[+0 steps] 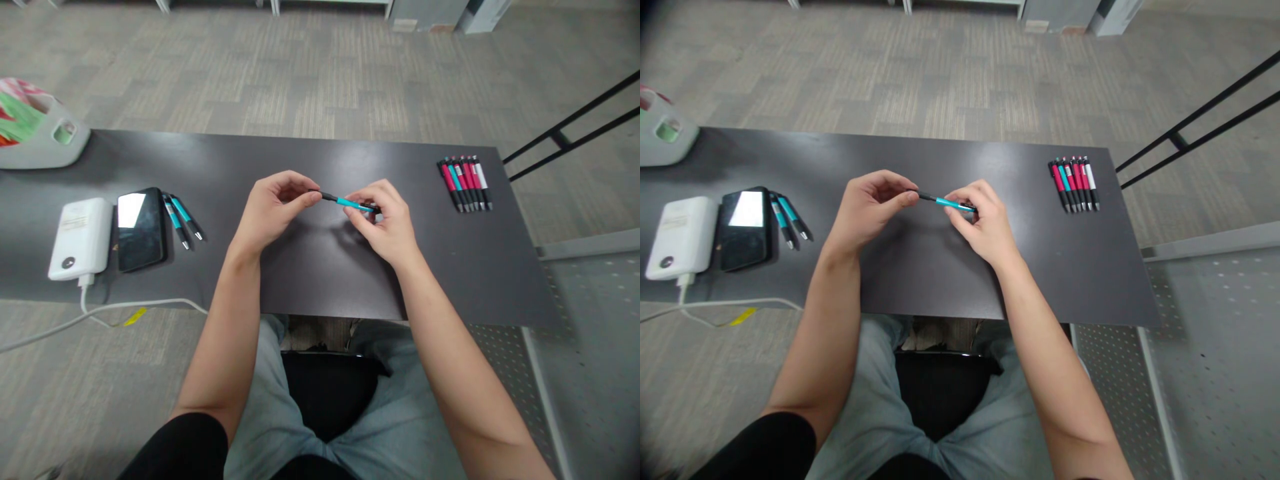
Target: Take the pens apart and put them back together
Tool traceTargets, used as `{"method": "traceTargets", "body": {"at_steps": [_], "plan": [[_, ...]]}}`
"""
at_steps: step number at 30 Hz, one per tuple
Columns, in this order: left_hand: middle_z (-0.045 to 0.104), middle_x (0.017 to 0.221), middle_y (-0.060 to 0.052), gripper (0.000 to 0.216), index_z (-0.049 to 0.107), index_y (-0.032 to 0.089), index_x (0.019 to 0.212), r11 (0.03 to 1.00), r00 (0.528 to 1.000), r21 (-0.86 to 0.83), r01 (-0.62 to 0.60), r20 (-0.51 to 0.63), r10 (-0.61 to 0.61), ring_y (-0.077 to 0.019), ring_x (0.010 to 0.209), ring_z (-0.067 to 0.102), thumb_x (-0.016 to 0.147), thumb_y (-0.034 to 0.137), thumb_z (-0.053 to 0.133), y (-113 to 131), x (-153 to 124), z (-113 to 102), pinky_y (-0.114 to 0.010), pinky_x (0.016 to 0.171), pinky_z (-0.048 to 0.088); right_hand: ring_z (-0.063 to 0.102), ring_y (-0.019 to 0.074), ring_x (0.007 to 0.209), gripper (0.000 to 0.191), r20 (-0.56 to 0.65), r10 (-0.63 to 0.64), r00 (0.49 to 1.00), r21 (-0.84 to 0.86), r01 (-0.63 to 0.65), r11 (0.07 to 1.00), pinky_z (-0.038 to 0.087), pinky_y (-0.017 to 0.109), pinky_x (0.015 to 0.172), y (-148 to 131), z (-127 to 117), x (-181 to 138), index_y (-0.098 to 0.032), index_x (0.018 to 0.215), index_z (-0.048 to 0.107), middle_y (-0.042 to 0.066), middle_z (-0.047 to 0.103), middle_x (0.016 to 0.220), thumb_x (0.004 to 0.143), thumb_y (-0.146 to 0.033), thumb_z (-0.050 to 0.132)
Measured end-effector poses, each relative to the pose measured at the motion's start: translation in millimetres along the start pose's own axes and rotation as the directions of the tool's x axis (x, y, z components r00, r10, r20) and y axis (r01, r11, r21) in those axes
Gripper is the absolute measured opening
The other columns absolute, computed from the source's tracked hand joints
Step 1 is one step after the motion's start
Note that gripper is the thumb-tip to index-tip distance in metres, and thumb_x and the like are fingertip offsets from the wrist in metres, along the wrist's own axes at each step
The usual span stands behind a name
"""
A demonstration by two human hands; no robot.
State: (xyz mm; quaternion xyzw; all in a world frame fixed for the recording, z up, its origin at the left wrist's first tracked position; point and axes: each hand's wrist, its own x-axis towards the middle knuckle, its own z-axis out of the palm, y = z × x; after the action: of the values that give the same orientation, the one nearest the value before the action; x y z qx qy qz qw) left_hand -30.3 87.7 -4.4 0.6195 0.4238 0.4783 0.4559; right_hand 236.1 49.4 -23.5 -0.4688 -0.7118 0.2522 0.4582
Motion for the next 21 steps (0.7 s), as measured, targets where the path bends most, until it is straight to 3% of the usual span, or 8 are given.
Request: {"method": "traceTargets", "body": {"at_steps": [5, 16, 21], "plan": [[0.092, 0.096, -0.008, 0.065, 0.091, 0.025, 0.090, 0.999, 1.000, 0.041, -0.012, -0.018, 0.013, -0.0262, 0.090, 0.086, 0.073, 0.083, 0.115, 0.2, -0.4, -0.9, -0.038, 0.085, 0.068, 0.074, 0.0336, 0.097, 0.026, 0.000, 0.018, 1.000, -0.017, -0.018, 1.000, 0.061, 0.053, 0.076, 1.3, -1.1, 1.6, -0.039, 0.111, 0.090, 0.011, 0.084, 0.115, 0.110, -0.065, 0.085], [0.090, 0.091, -0.010, 0.055, 0.089, 0.024, 0.088, 1.000, 0.999, 0.009, 0.011, -0.045, -0.010, -0.0276, 0.090, 0.088, 0.074, 0.066, 0.121, 0.8, -2.1, 0.9, -0.038, 0.083, 0.069, 0.077, 0.0389, 0.102, 0.044, 0.032, 0.018, 0.999, -0.025, -0.017, 1.000, 0.064, 0.059, 0.086, -2.5, -2.8, 2.0, -0.040, 0.114, 0.093, 0.014, 0.086, 0.117, 0.112, -0.081, 0.079], [0.090, 0.092, -0.007, 0.055, 0.088, 0.027, 0.089, 0.999, 0.999, 0.054, -0.007, -0.046, 0.010, -0.0289, 0.093, 0.087, 0.075, 0.071, 0.119, 2.3, -2.2, -0.1, -0.040, 0.085, 0.070, 0.080, 0.0377, 0.096, 0.052, 0.104, 0.057, 0.993, 0.003, -0.058, 0.998, 0.066, 0.057, 0.093, 0.3, -0.5, 2.5, -0.037, 0.108, 0.091, 0.010, 0.083, 0.096, 0.116, -0.085, 0.070]]}}
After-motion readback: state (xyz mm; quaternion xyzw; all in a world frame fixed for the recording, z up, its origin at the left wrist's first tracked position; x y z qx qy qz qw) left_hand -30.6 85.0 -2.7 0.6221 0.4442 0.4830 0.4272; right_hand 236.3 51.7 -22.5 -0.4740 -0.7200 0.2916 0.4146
